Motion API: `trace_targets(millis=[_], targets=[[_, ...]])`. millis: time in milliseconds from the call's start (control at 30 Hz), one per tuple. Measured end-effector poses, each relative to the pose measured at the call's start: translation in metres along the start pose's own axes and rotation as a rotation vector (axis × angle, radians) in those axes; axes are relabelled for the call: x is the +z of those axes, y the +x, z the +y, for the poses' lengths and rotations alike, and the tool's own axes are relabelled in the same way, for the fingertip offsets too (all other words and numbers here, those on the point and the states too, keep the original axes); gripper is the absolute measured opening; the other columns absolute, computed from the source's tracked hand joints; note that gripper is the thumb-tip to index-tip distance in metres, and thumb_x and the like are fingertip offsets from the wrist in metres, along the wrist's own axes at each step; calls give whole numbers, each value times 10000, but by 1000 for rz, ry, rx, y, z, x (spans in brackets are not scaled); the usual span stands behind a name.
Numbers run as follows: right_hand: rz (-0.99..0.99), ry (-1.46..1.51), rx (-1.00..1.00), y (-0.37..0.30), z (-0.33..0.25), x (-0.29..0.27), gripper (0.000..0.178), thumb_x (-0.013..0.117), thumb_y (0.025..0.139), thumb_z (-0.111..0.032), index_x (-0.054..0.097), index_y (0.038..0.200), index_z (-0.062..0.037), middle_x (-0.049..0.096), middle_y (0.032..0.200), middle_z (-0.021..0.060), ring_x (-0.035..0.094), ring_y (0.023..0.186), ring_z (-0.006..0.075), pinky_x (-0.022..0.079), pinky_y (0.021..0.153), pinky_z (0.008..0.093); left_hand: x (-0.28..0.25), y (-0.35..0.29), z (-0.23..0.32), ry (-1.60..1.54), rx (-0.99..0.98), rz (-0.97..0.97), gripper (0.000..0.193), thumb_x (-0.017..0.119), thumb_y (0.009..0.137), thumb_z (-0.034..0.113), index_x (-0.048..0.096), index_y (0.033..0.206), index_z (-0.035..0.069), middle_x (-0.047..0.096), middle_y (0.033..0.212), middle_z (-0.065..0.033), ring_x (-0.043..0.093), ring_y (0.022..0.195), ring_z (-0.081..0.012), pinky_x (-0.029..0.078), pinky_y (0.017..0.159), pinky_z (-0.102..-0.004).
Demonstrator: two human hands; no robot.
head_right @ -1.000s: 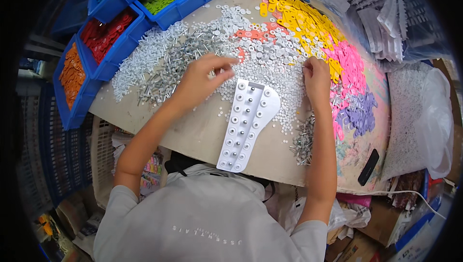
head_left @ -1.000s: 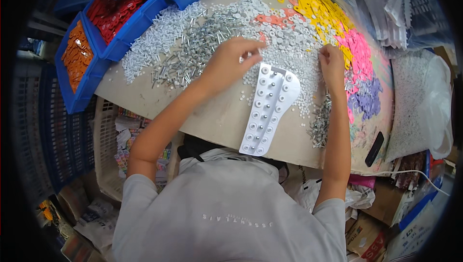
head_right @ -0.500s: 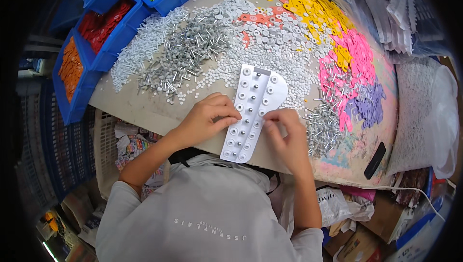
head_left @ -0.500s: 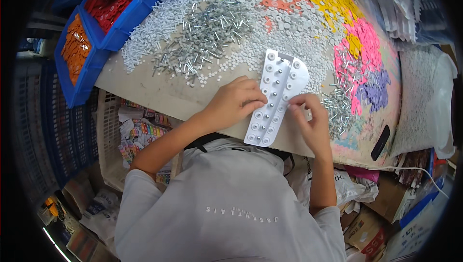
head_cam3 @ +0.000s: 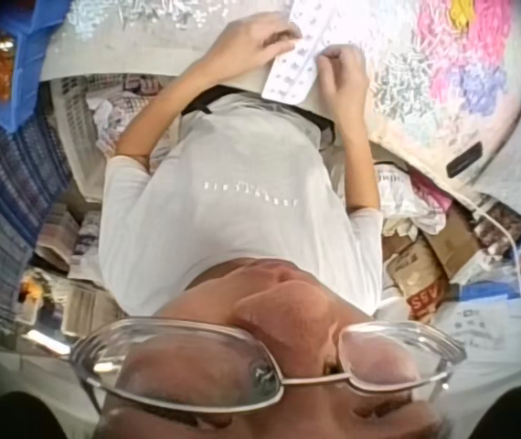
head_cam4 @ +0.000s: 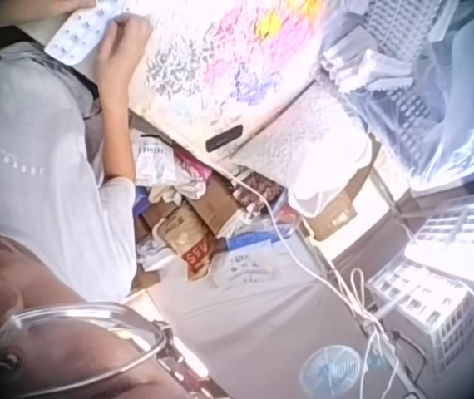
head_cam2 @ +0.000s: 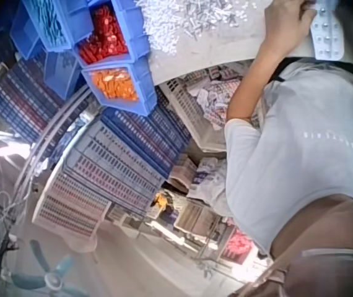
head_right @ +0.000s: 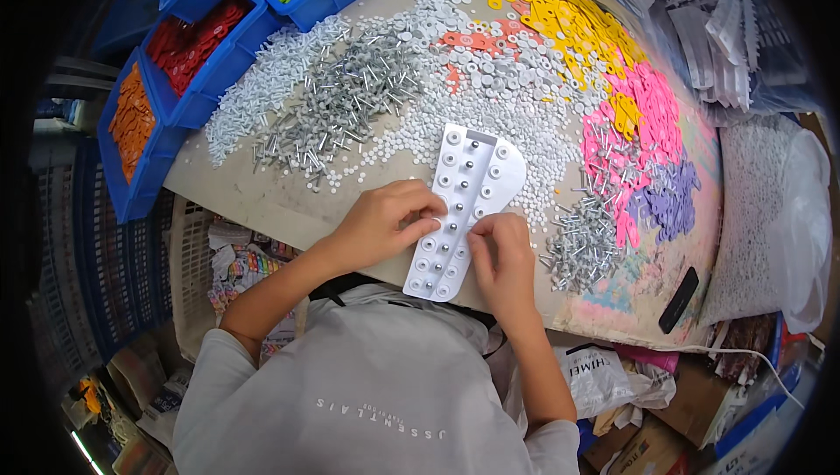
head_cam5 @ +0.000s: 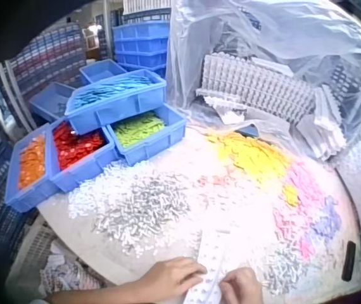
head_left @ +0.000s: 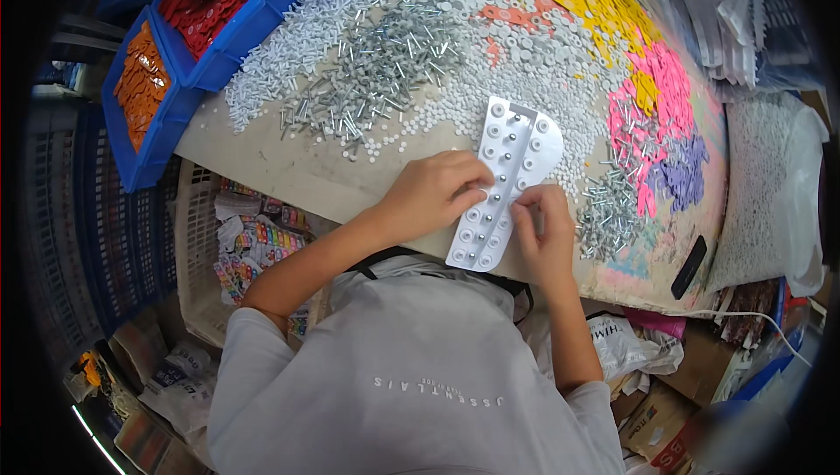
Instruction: Assembling a colorful plastic toy by inserting small metal pins and snapping plastic color keys into a white base frame.
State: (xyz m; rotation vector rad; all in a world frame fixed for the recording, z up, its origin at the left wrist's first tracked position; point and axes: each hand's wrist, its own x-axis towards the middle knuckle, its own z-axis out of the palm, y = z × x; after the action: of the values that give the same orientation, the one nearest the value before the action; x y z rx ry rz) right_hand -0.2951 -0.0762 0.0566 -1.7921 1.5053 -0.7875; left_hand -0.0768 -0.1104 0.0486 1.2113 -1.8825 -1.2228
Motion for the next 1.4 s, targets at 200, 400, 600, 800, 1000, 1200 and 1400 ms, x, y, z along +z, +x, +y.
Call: trace_targets(millis=[200, 400, 600, 800, 1000, 1200, 1400], targets=[[184, -175, -215, -8, 14, 17, 162, 747, 812, 28, 661, 945, -5, 603, 908, 118, 579, 866, 293, 475, 746, 383, 10, -3, -25, 189, 349, 159, 96, 776, 842, 99, 725, 908, 51, 648, 843, -70, 626, 761, -233, 507, 642, -351], [231, -164, -243, -10, 17, 22, 172, 751, 799, 46, 644, 925, -2, 611, 901, 127, 583, 846, 301, 476, 742, 390, 11, 0, -26, 109, 369, 187, 87, 766, 839, 73, 713, 896, 34, 642, 815, -79, 618, 751, -259, 498, 664, -368], [260, -108, -227, -8, 14, 14, 153, 702, 828, 78, 610, 925, 5, 620, 913, 135, 589, 846, 308, 480, 765, 390, -34, 69, -25, 384, 339, 507, 113, 710, 882, 100, 730, 978, 44, 685, 866, -91, 641, 834, -298, 498, 766, -405], [346, -144, -135, 11, 15, -13, 103, 633, 880, 63, 602, 961, 8, 617, 943, 141, 587, 886, 320, 474, 817, 391, -69, 138, -50, 667, 289, 470, 94, 730, 863, 153, 756, 915, 79, 700, 883, -63, 620, 912, -279, 452, 877, -414], [255, -342, -93, 38, 24, -44, 98, 645, 896, 0, 620, 991, -9, 634, 976, 141, 571, 967, 324, 455, 869, 414, -61, 148, -59, 777, 236, 398, 95, 744, 823, 170, 720, 822, 77, 662, 837, -56, 594, 933, -258, 421, 891, -396], [351, -434, -152, 104, 59, -69, 127, 682, 909, -125, 700, 971, -16, 698, 904, 160, 633, 886, 345, 487, 814, 428, -59, 119, -34, 659, 332, 498, 42, 717, 845, 99, 706, 859, 62, 672, 848, -52, 616, 880, -227, 463, 829, -367], [191, -442, 68, 164, 83, -75, 186, 717, 890, -185, 722, 869, -1, 727, 826, 175, 681, 723, 337, 521, 685, 442, -51, 26, -2, -50, -109, 425, 131, 711, 921, 90, 743, 1025, 17, 701, 863, -29, 606, 806, -103, 465, 676, -262]])
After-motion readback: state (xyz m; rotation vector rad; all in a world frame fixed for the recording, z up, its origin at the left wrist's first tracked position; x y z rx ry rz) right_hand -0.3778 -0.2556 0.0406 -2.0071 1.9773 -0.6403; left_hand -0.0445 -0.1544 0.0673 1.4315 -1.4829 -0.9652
